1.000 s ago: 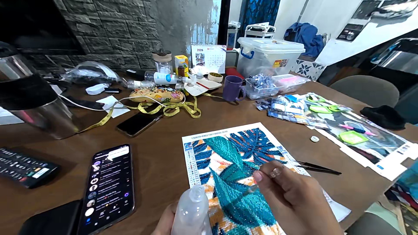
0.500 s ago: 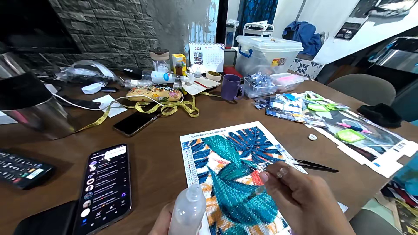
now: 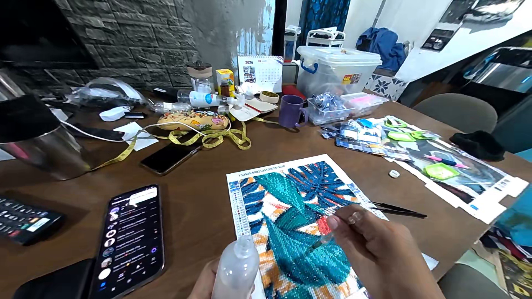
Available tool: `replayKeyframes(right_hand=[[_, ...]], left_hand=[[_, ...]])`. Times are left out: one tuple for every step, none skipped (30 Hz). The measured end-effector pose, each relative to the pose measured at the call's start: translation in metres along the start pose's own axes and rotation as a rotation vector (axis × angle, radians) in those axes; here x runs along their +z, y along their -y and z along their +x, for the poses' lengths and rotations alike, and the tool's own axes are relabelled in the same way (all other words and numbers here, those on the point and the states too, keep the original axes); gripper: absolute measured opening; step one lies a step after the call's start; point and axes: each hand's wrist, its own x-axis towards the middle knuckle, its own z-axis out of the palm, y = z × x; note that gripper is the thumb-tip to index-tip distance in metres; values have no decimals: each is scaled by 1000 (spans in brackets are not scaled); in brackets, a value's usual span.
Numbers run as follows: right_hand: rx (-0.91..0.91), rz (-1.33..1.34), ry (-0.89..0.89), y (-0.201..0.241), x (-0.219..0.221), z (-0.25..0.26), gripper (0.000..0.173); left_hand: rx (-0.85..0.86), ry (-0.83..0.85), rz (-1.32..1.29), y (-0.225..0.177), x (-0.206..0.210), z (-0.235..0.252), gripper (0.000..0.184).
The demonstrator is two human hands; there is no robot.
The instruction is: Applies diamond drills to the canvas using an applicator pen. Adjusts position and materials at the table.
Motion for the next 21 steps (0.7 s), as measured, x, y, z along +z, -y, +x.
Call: replayKeyframes(right_hand=[[0, 7, -9, 1, 0, 0, 29], [-1, 45, -7, 2, 0, 1, 29], [1, 108, 13, 4, 1, 1, 29], [7, 177, 41, 6, 4, 1, 29], [17, 232, 70, 7, 6, 1, 28], [27, 268, 92, 8, 9, 1, 28], [37, 277, 105, 7, 11, 1, 28], [46, 266, 106, 6, 12, 2, 29], [53, 244, 99, 3, 13, 2, 29], [55, 207, 86, 0, 12, 3, 29], [56, 162, 66, -3, 10, 4, 28], [56, 114, 41, -5, 9, 5, 27], [53, 69, 12, -6, 8, 5, 27], [49, 32, -13, -7, 7, 6, 27], [45, 17, -30, -6, 7, 7, 27], [42, 25, -41, -4, 8, 7, 27], [34, 62, -42, -2, 9, 8, 27], [27, 114, -34, 0, 12, 7, 27], [21, 163, -18, 2, 14, 7, 26], [23, 193, 1, 3, 16, 7, 26], [34, 207, 20, 4, 18, 8, 25]], left_hand=[[-1, 1, 2, 0, 0, 0, 47], [-4, 0, 7, 0, 0, 0, 48], [-4, -2, 7, 0, 0, 0, 48], [-3, -1, 3, 0, 0, 0, 48], [-3, 2, 0, 0, 0, 0, 47], [-2, 4, -2, 0, 0, 0, 47], [-2, 4, -4, 0, -1, 0, 47], [-4, 3, -1, 1, -1, 0, 48], [-5, 1, -3, 0, -1, 0, 48], [-7, 0, -3, 0, 0, 0, 47], [-9, -1, -4, -1, 0, 0, 48], [-10, -3, -4, -1, 0, 0, 48], [-11, -4, -4, -1, 1, 0, 47], [-12, -5, -4, -1, 1, 0, 47], [-9, -4, -7, -1, 1, 0, 47], [-4, -1, -9, -1, 1, 0, 47], [-1, 1, -10, -1, 1, 0, 47], [1, 1, -8, -1, 0, 1, 48], [0, 3, -7, -1, 0, 1, 47], [-1, 4, -6, -1, 0, 1, 47], [-1, 7, -6, -1, 0, 1, 47]])
